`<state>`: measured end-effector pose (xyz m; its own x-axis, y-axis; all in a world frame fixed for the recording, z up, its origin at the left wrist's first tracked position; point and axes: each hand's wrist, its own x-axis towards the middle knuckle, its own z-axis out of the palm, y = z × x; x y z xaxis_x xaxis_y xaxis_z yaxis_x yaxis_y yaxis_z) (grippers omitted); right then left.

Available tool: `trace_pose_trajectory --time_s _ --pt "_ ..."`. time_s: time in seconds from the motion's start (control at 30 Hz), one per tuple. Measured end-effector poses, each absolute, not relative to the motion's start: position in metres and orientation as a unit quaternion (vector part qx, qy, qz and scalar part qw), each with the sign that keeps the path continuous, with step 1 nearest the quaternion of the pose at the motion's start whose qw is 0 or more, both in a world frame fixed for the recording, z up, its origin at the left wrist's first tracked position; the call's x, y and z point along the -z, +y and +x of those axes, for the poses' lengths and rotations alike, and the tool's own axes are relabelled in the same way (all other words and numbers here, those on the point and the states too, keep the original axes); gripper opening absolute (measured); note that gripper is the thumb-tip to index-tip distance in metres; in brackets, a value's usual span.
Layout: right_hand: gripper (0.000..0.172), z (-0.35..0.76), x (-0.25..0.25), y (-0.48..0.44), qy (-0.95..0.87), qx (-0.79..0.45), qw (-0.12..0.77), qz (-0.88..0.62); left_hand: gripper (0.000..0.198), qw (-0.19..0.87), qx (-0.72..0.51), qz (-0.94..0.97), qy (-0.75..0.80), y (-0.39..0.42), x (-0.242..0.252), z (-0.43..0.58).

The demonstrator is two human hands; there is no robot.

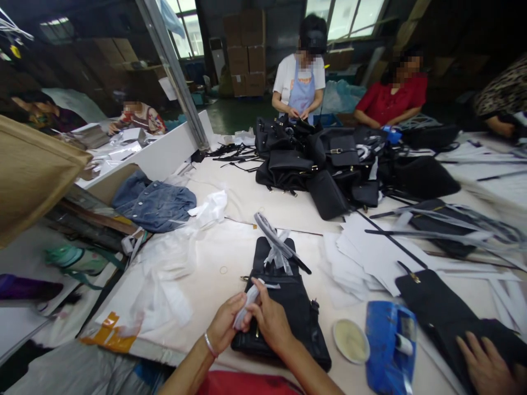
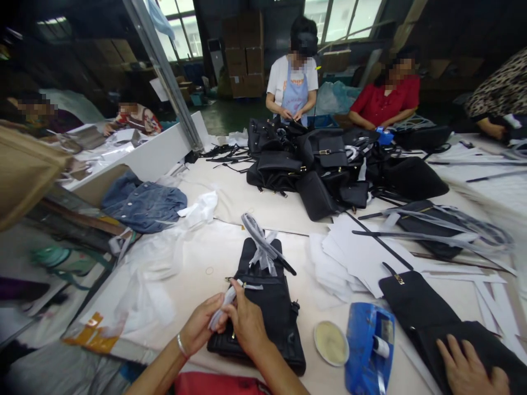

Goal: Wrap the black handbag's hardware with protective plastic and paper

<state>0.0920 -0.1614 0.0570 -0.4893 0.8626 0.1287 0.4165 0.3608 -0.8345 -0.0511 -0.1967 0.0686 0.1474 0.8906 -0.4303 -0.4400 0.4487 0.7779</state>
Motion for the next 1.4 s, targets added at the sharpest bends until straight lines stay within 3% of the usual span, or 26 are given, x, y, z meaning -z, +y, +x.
trace_pose_trajectory --time_s 0.17,0.33,0.47,0.6,0.73,0.83,0.97,1.1,1.23,1.4 --pt "0.045 0.093 -0.051 -0.136 -0.868 -0.341 0.242 -0.267 0.026 0.785 -0.396 0.199 0.432 -0.187 -0.069 -0.070" --pt "0.043 0.108 -0.045 -0.106 -0.906 -0.300 0.188 -0.230 0.031 0.803 -0.350 0.213 0.433 -0.175 -0.069 -0.073" --pt "0.051 0.131 -0.047 -0.084 -0.878 -0.278 0.207 -0.330 0.038 0.794 -0.339 0.230 0.450 -0.174 -0.073 -0.072" --pt "0.041 0.176 -0.040 -0.077 -0.794 -0.219 0.232 -0.517 0.037 0.756 -0.359 0.247 0.488 -0.176 -0.079 -0.074" --pt "0.042 0.222 -0.025 -0.098 -0.717 -0.189 0.187 -0.644 0.033 0.649 -0.343 0.343 0.587 -0.171 -0.079 -0.076" --pt "0.053 0.235 -0.013 -0.119 -0.667 -0.283 0.165 -0.669 0.028 0.507 -0.298 0.495 0.640 -0.164 -0.074 -0.073" --pt "0.055 0.226 0.003 -0.134 -0.610 -0.339 0.248 -0.672 0.023 0.311 -0.222 0.655 0.652 -0.161 -0.055 -0.065" --pt "0.058 0.207 0.016 -0.151 -0.536 -0.338 0.362 -0.684 0.028 0.262 -0.205 0.689 0.644 -0.170 -0.028 -0.065" --pt "0.053 0.194 0.023 -0.173 -0.524 -0.328 0.378 -0.689 0.039 0.189 -0.185 0.701 0.663 -0.175 -0.014 -0.068" --pt "0.039 0.199 0.019 -0.177 -0.574 -0.309 0.355 -0.670 0.044 0.042 -0.138 0.727 0.671 -0.175 -0.030 -0.054"
